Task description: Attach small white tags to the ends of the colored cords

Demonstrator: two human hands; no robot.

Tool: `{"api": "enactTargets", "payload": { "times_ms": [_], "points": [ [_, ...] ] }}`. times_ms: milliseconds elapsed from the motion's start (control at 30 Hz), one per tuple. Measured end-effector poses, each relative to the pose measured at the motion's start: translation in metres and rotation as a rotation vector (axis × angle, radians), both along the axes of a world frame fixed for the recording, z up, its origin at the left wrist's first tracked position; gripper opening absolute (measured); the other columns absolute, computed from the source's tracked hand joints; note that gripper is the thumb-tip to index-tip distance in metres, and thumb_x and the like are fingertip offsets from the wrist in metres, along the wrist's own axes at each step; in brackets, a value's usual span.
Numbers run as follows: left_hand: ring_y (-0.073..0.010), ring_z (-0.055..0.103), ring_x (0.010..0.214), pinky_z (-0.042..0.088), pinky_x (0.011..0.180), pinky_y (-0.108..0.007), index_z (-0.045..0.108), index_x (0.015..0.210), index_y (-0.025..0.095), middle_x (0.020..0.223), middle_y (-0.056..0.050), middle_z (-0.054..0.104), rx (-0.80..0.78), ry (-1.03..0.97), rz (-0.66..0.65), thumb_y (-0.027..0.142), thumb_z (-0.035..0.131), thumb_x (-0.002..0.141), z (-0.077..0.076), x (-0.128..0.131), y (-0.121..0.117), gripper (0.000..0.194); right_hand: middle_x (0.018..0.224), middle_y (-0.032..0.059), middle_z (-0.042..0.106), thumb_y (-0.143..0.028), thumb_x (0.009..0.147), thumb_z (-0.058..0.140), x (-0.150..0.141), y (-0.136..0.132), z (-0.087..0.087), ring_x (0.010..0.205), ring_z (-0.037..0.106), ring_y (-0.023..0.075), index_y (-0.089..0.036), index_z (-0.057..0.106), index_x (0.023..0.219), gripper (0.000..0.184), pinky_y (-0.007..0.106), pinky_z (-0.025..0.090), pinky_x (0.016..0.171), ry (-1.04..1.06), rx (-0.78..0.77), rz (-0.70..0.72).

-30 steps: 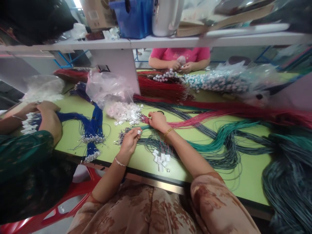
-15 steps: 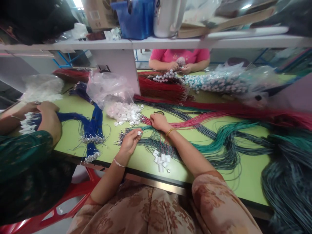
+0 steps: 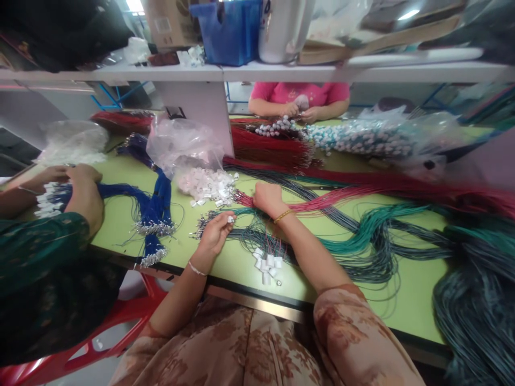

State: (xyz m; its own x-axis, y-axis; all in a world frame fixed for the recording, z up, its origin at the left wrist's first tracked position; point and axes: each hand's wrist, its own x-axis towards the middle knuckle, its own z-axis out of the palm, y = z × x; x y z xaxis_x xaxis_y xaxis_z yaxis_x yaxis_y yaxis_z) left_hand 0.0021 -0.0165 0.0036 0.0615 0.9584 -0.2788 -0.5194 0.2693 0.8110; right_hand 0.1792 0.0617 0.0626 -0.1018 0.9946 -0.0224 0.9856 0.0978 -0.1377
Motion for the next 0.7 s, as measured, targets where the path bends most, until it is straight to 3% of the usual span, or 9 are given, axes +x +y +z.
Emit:
{"api": "enactTargets", "payload": {
  "times_ms": [133,300,367,500,700],
  "points": [
    [-0.0078,0.054,0.064,0.041,0.059,-0.020,0.071,0.084,0.012,0.081,-0.005,0.068,0.002,-0.014,0.011,0.021,0.074,0.070,-0.001,0.000,0.000,0.016,0.084,0.0105,0.069,-0.027,0.083,0.049,-0.005,0.002,-0.001,0.075,0.059,0.0197,-0.014,0.064,0.087,0.020,0.027,0.035,0.064,0.290,0.112,0.024],
    [-0.0078,0.054,0.065,0.041,0.061,-0.020,0.069,0.087,0.012,0.083,-0.005,0.067,0.037,-0.056,0.024,0.021,0.074,0.071,-0.001,0.001,0.001,0.019,0.069,0.0012,0.060,-0.026,0.080,0.049,-0.019,-0.006,-0.002,0.063,0.049,0.0119,-0.015,0.059,0.075,0.015,0.023,0.033,0.059,0.756,0.096,0.342],
    [-0.0078,0.055,0.067,0.041,0.062,-0.021,0.068,0.087,0.014,0.084,-0.004,0.067,0.046,-0.073,0.049,0.020,0.073,0.071,0.000,0.001,0.001,0.018,0.066,-0.0008,0.057,-0.026,0.078,0.051,-0.023,-0.013,-0.004,0.061,0.045,0.0104,-0.015,0.057,0.073,0.014,0.022,0.032,0.057,0.882,0.056,0.407],
    [-0.0088,0.055,0.070,0.043,0.067,-0.022,0.065,0.087,0.016,0.086,-0.004,0.067,0.061,-0.118,0.094,0.020,0.072,0.073,0.001,0.001,0.002,0.016,0.062,-0.0028,0.050,-0.027,0.078,0.051,-0.023,-0.030,-0.012,0.058,0.040,0.0088,-0.015,0.055,0.070,0.015,0.021,0.029,0.055,0.996,-0.059,0.393],
    [-0.0096,0.056,0.073,0.043,0.069,-0.022,0.063,0.085,0.017,0.086,-0.004,0.067,0.082,-0.135,0.069,0.022,0.071,0.076,0.004,0.003,0.001,0.013,0.059,-0.0046,0.042,-0.029,0.080,0.049,-0.015,-0.042,-0.030,0.056,0.035,0.0077,-0.016,0.047,0.064,0.021,0.021,0.026,0.053,0.987,-0.130,0.411]
  ]
}}
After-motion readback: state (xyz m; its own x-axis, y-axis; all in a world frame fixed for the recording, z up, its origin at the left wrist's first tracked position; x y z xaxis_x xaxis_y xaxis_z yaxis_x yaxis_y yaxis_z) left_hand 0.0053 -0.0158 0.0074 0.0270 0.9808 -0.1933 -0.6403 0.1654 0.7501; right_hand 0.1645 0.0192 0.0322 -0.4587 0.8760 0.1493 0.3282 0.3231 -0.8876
